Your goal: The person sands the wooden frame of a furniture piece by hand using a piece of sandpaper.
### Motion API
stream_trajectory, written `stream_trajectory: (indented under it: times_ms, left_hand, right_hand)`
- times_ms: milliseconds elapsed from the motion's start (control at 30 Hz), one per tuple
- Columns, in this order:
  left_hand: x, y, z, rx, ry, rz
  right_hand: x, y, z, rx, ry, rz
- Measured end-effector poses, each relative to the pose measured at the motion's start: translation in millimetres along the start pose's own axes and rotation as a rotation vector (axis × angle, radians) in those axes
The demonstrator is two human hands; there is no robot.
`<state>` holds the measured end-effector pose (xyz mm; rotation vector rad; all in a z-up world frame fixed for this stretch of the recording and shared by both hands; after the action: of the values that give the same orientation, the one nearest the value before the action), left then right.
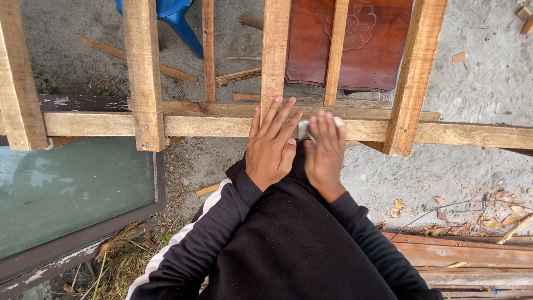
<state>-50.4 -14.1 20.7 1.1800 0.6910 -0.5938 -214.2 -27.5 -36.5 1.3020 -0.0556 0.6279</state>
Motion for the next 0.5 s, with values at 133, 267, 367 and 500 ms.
stream_trajectory:
  times_ms: [133, 267, 367, 500]
  left_hand:
    - [0.4, -0.4, -1.2, -0.017, 0.014, -0.034]
    - [3.6, 0.1, 3.5, -0.027, 0.033, -0.139]
    - [5.1, 2.1, -1.4, -0.030, 0.038, -0.174]
    - [5.7, 0.4, -1.4, -0.020, 0.037, -0.144]
  right_hand:
    - [-1.3, 0.4, 2.3, 0.105, -0.025, 0.092]
    - [-30.7, 16.0, 15.0, -0.056, -0.129, -0.047]
    - [0.7, 1.8, 4.7, 0.037, -0.076, 0.063]
    - [5.7, 2.6, 12.8, 0.229, 0.081, 0.112]
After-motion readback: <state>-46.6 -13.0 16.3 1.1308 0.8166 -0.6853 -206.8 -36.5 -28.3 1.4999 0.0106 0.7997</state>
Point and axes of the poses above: each hand's wrist, its own z-axis towards the middle knuckle, its own y-axis out of the back of the hand, x = y × z, the point moved 4 cm from there along z, towards the middle knuckle, and after that the axes turned 13 degrees about -x, right-handed, at the moved point
